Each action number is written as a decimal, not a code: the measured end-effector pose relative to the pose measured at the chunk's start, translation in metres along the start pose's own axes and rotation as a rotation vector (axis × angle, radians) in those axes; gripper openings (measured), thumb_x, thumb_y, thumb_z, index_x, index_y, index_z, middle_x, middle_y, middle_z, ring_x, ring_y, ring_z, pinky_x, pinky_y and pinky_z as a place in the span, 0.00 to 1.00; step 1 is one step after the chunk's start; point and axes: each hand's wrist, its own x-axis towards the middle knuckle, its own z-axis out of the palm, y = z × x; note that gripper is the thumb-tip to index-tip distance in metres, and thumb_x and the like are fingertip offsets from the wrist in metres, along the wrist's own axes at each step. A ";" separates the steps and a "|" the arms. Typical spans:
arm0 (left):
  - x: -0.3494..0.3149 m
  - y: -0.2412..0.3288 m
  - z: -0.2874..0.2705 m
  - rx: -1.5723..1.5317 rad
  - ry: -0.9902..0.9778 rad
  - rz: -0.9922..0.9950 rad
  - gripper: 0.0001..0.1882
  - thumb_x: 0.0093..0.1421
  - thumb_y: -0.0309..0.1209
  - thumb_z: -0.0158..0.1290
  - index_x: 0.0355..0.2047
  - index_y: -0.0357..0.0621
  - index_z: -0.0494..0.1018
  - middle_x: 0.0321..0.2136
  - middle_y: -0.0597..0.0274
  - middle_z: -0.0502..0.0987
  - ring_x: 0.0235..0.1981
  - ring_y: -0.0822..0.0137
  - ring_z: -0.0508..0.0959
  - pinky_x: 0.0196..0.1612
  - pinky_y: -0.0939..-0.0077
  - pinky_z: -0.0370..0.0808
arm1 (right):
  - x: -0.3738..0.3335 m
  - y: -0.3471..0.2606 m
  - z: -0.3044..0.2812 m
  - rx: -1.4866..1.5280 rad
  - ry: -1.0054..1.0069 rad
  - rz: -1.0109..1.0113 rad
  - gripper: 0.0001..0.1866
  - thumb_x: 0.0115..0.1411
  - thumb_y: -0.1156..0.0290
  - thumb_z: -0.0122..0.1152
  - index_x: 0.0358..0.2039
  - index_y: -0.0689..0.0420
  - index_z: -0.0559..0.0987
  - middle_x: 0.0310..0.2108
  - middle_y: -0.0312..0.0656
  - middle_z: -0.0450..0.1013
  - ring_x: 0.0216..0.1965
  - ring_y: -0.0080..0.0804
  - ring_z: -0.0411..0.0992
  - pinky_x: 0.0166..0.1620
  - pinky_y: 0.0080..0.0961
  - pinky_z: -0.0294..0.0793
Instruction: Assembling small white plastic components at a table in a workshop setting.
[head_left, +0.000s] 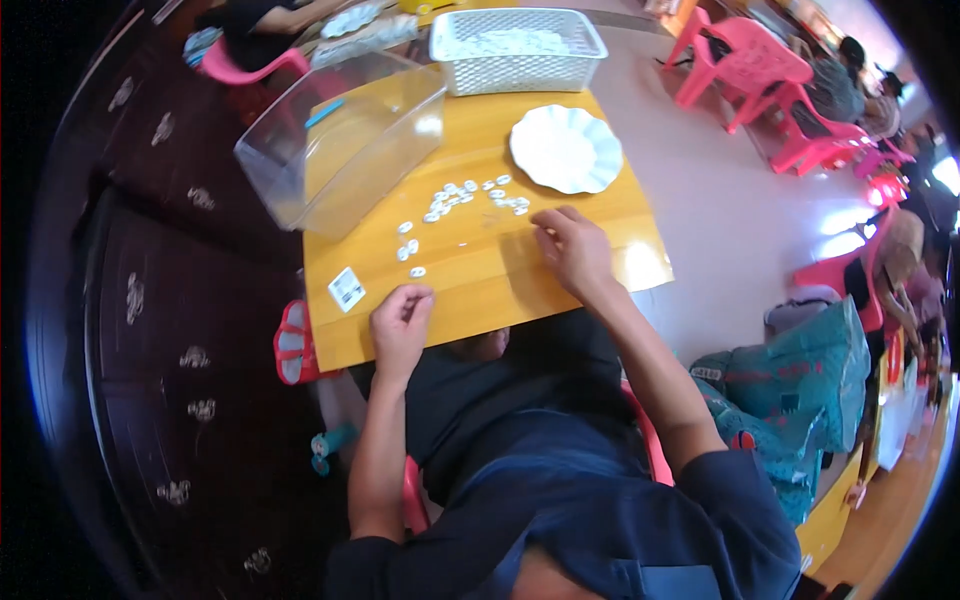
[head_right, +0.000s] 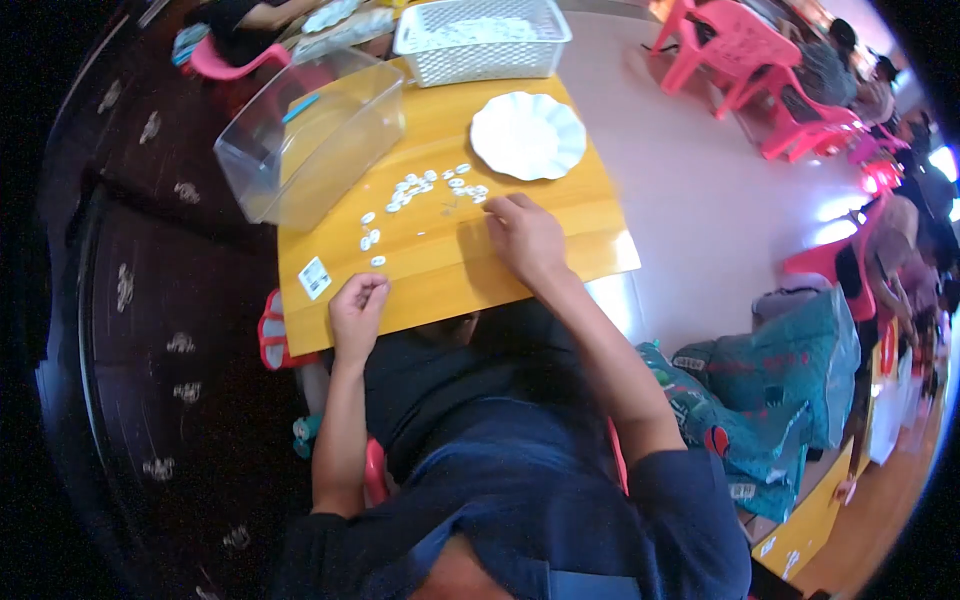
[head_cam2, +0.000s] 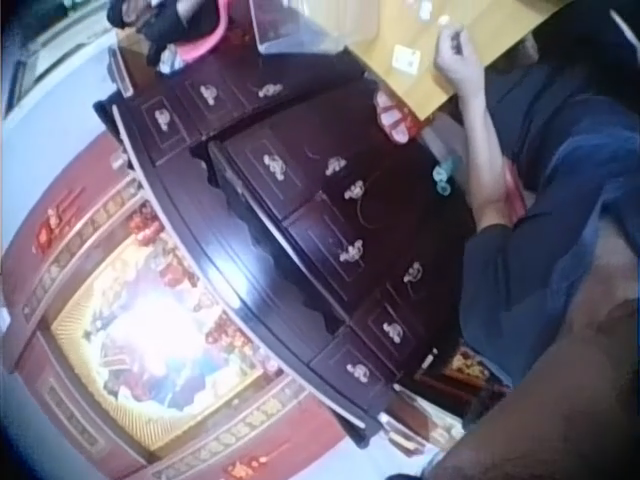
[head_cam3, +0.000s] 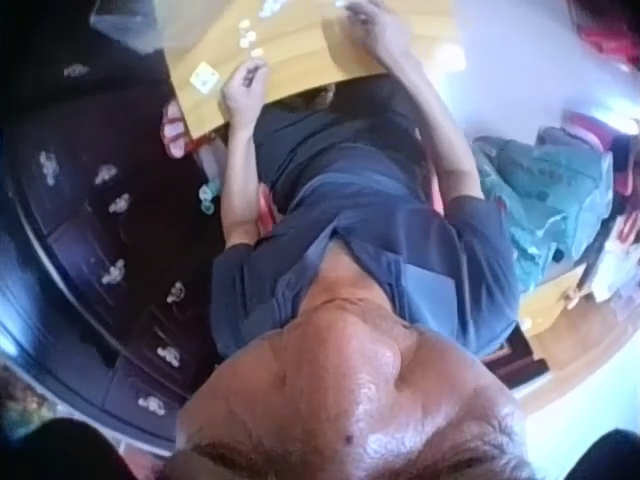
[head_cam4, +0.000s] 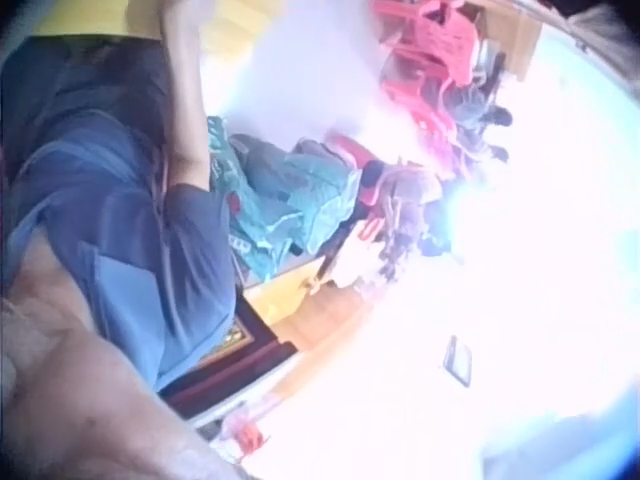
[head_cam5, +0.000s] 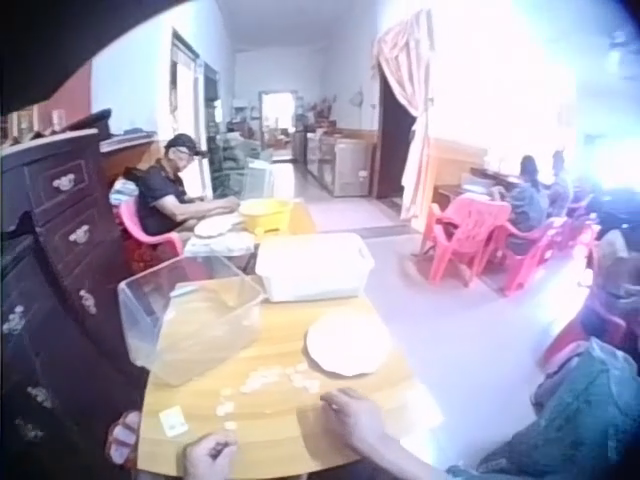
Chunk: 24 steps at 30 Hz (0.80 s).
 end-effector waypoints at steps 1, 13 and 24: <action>0.001 -0.005 0.001 -0.055 -0.020 0.013 0.02 0.62 0.20 0.55 0.34 0.34 0.76 0.26 0.70 0.76 0.28 0.81 0.74 0.33 0.85 0.72 | 0.008 0.010 0.007 -0.025 -0.019 -0.040 0.07 0.57 0.73 0.60 0.37 0.53 0.82 0.33 0.46 0.76 0.34 0.45 0.77 0.37 0.38 0.77; -0.002 -0.010 -0.005 -0.092 -0.074 -0.124 0.02 0.64 0.24 0.53 0.36 0.39 0.72 0.26 0.72 0.69 0.25 0.80 0.66 0.29 0.86 0.63 | 0.043 0.046 0.053 -0.173 -0.108 -0.065 0.06 0.53 0.64 0.61 0.28 0.52 0.81 0.32 0.43 0.74 0.37 0.44 0.76 0.35 0.41 0.77; -0.002 0.006 0.000 -0.089 -0.054 -0.124 0.02 0.63 0.21 0.53 0.37 0.37 0.73 0.26 0.71 0.70 0.25 0.81 0.67 0.27 0.87 0.63 | 0.040 0.046 0.051 -0.155 -0.117 -0.175 0.06 0.53 0.66 0.61 0.25 0.54 0.78 0.29 0.42 0.74 0.34 0.44 0.76 0.33 0.40 0.77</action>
